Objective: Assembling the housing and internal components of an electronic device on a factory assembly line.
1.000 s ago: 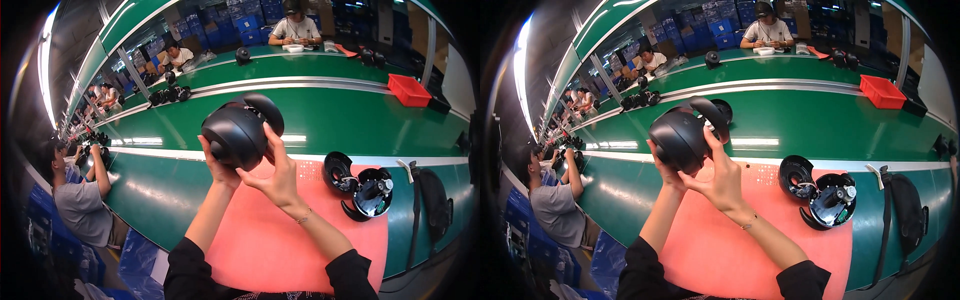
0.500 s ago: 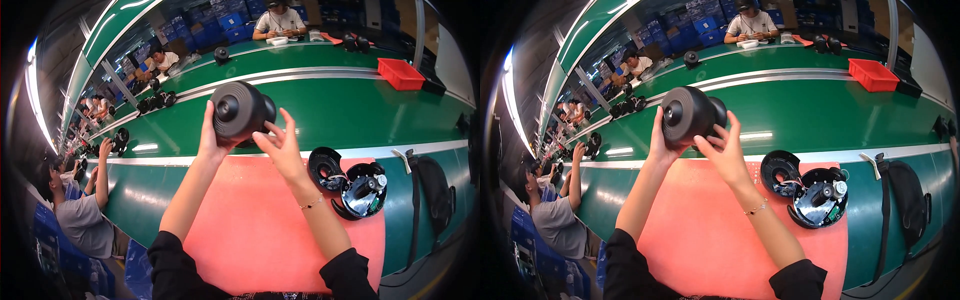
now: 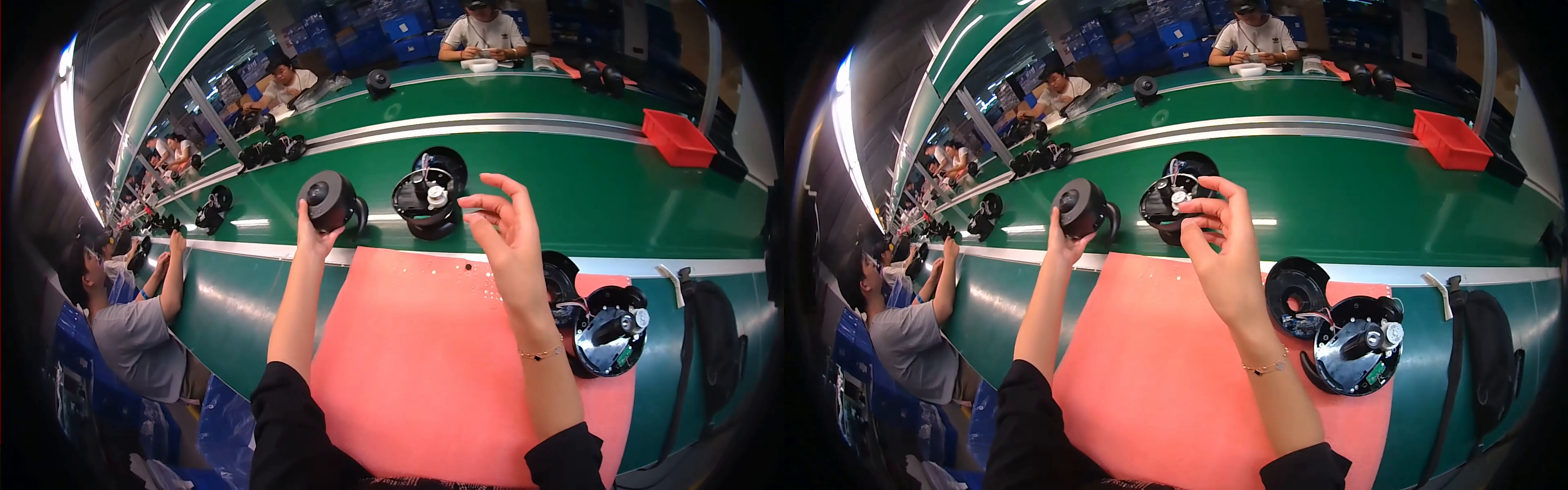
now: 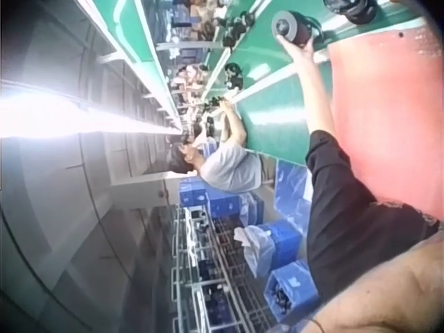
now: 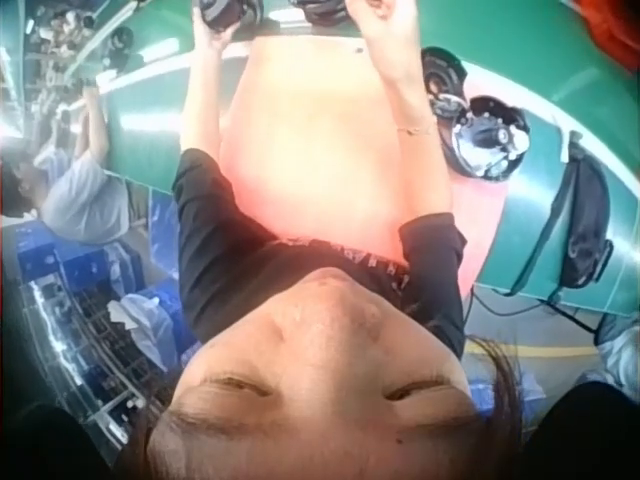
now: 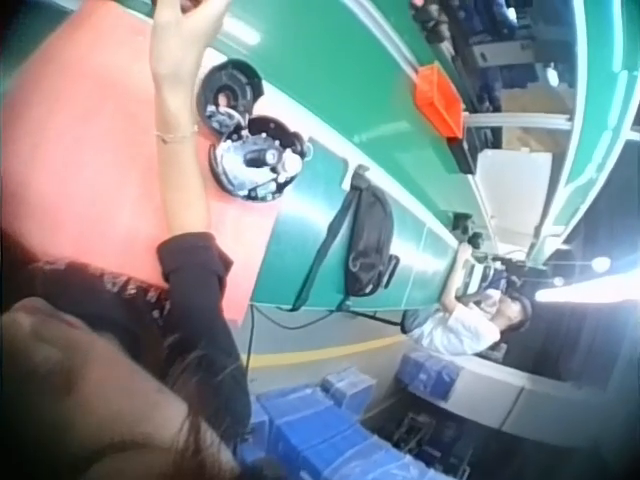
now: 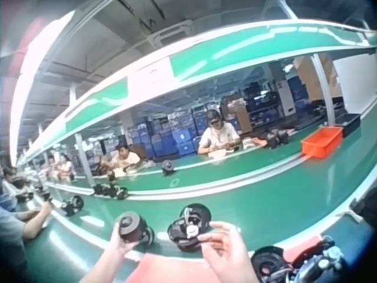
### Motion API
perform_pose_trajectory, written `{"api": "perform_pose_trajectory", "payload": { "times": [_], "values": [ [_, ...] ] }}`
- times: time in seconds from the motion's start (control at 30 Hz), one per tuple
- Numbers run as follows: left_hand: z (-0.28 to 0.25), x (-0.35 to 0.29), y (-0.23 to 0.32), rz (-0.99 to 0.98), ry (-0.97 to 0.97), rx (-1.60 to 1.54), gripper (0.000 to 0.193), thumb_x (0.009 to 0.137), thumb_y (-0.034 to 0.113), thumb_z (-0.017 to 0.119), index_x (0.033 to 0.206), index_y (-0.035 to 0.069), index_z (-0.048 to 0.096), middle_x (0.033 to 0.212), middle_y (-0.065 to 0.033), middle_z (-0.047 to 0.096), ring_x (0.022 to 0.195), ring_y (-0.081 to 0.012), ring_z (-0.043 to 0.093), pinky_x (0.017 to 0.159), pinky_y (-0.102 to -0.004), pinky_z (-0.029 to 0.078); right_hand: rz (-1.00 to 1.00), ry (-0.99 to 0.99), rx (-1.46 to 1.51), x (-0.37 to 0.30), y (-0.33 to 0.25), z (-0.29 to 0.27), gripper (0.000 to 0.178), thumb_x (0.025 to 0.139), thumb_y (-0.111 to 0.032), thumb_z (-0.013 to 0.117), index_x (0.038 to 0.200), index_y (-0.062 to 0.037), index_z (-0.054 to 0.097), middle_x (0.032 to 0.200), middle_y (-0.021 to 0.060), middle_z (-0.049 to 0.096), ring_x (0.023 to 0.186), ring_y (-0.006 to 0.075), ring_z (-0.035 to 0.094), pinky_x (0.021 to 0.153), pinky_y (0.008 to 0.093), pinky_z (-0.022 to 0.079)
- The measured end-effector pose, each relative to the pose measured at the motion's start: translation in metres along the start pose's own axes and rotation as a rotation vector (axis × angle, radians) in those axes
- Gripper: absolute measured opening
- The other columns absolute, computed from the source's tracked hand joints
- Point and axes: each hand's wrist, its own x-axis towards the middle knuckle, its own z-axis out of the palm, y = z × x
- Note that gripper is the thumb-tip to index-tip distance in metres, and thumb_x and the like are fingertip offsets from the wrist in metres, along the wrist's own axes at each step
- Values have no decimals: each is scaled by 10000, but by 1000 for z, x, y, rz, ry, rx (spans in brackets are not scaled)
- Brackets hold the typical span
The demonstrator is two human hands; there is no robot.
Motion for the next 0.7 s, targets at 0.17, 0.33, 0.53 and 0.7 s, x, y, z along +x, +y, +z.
{"api": "perform_pose_trajectory", "payload": {
  "times": [0.17,0.33,0.53,0.7],
  "values": [
    [2,8,-21,-31,-1,49,721,772,449,652,1334,131,330,1333,-133,352,1194,-352,400,1033,-546,274,-36,-40,-88,-4,-2,5,383,850,-22,513,1215,-20,397,1036,105,573,899,106,510,788,232,424],
    [17,20,-51,-85,-67,-81,856,722,443,710,1359,98,255,1297,-218,329,1195,-334,380,1036,-464,297,-79,-3,-89,-5,-8,6,383,817,-17,542,1181,-31,425,997,74,583,853,117,549,781,264,432],
    [96,-56,-103,-403,-276,-47,732,761,478,678,1278,65,366,1278,-234,344,1131,-306,446,940,-364,414,-147,44,-113,-3,-11,-2,377,816,-9,538,1176,-21,426,995,86,586,854,121,549,764,264,440],
    [105,-50,-128,-210,-337,-39,461,865,298,599,1166,-19,450,1077,-152,544,1016,-235,545,910,-345,449,-154,5,-123,-5,-16,3,382,811,-11,540,1175,-21,427,966,82,601,841,128,561,746,270,442]
  ]
}}
